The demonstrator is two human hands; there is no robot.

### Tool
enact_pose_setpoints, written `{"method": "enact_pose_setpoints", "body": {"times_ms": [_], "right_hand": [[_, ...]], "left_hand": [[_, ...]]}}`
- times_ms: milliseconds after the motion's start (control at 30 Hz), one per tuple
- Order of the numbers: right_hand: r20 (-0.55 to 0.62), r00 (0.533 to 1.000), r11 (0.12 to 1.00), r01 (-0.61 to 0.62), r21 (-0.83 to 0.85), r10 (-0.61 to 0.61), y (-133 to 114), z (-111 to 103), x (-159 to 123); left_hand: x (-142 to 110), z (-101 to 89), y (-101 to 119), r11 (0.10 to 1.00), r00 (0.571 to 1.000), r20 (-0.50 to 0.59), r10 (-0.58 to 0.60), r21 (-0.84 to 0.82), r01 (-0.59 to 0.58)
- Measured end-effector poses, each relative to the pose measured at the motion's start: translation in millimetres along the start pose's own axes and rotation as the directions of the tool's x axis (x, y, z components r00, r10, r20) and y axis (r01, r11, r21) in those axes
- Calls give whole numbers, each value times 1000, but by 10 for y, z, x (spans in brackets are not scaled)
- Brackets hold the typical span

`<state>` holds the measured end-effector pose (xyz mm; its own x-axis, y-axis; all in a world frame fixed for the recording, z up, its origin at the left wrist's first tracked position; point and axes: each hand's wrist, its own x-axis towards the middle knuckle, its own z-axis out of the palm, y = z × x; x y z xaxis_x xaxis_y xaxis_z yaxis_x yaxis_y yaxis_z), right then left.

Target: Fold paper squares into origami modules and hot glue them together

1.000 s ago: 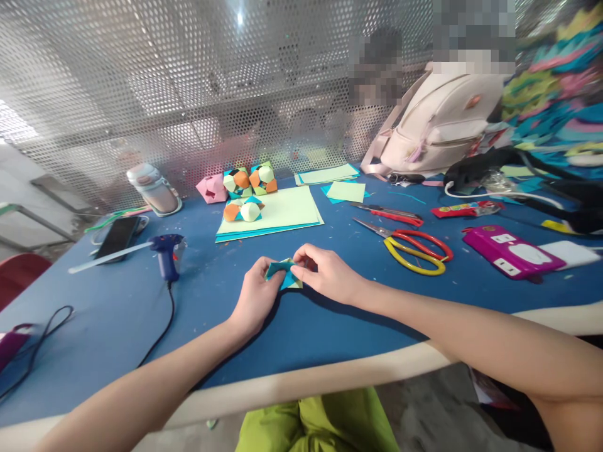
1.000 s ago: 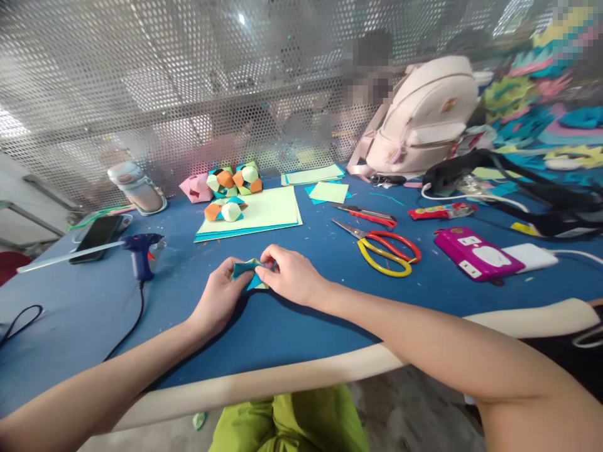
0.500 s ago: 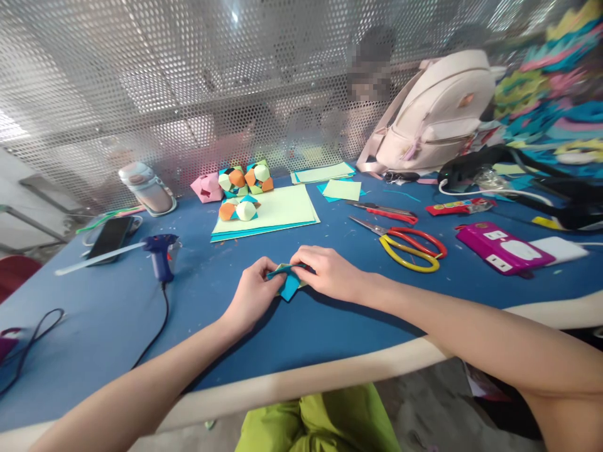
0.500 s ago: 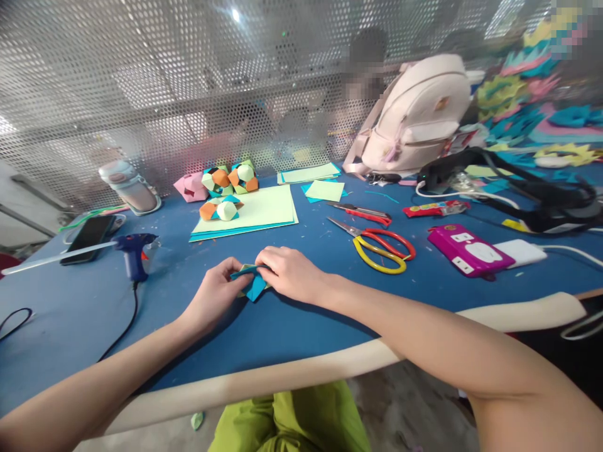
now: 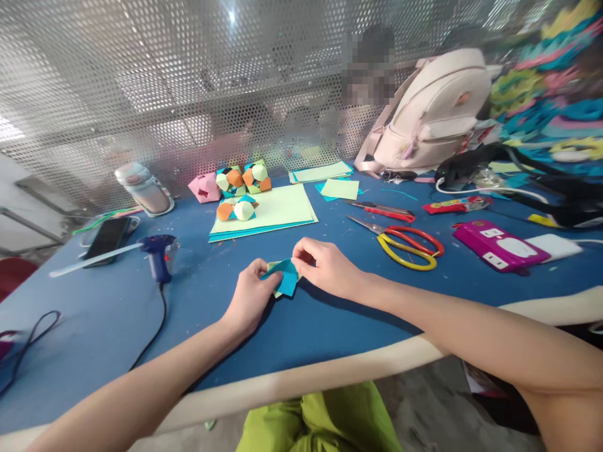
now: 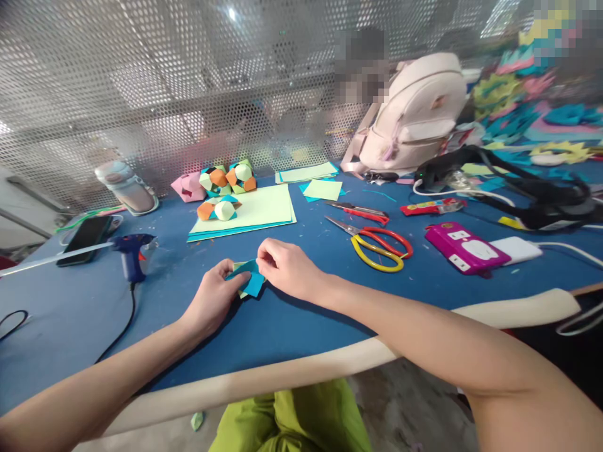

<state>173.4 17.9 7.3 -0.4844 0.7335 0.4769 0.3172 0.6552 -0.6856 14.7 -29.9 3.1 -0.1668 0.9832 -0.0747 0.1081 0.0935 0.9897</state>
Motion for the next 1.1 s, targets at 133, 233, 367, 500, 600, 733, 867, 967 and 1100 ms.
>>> {"method": "enact_pose_setpoints", "body": {"times_ms": [133, 233, 367, 500, 600, 733, 867, 967, 1100], "right_hand": [[12, 998, 997, -56, 52, 56, -13, 4, 7], [44, 991, 988, -132, 74, 129, -40, 13, 0], [83, 981, 983, -173, -57, 177, -49, 76, -22], [65, 983, 981, -166, -103, 173, -37, 132, -28], [33, 984, 979, -171, -108, 176, -35, 139, -25], [3, 991, 986, -132, -105, 133, -37, 139, -25], [18, 995, 988, -96, -117, 99, -30, 134, -28], [26, 995, 988, -90, -127, 94, -16, 120, -27], [27, 996, 993, -82, -88, 85, -5, 111, -27]], "left_hand": [[15, -7, -38, 1000, 1000, -15, 9, -4, -9], [33, -20, -68, 998, 997, -56, 53, -34, -55], [33, -23, -83, 992, 991, -91, 96, -70, -102], [14, -6, -70, 994, 996, -64, 65, -82, -70], [-1, 4, -62, 997, 997, -61, 41, -63, -45], [-23, 10, -66, 999, 996, -72, 43, -5, -43], [-38, 17, -51, 998, 999, -13, 49, -28, -50], [-39, 13, -22, 999, 997, 71, 35, -38, -32], [-32, -5, -1, 1000, 998, 57, 16, 8, -16]]}}
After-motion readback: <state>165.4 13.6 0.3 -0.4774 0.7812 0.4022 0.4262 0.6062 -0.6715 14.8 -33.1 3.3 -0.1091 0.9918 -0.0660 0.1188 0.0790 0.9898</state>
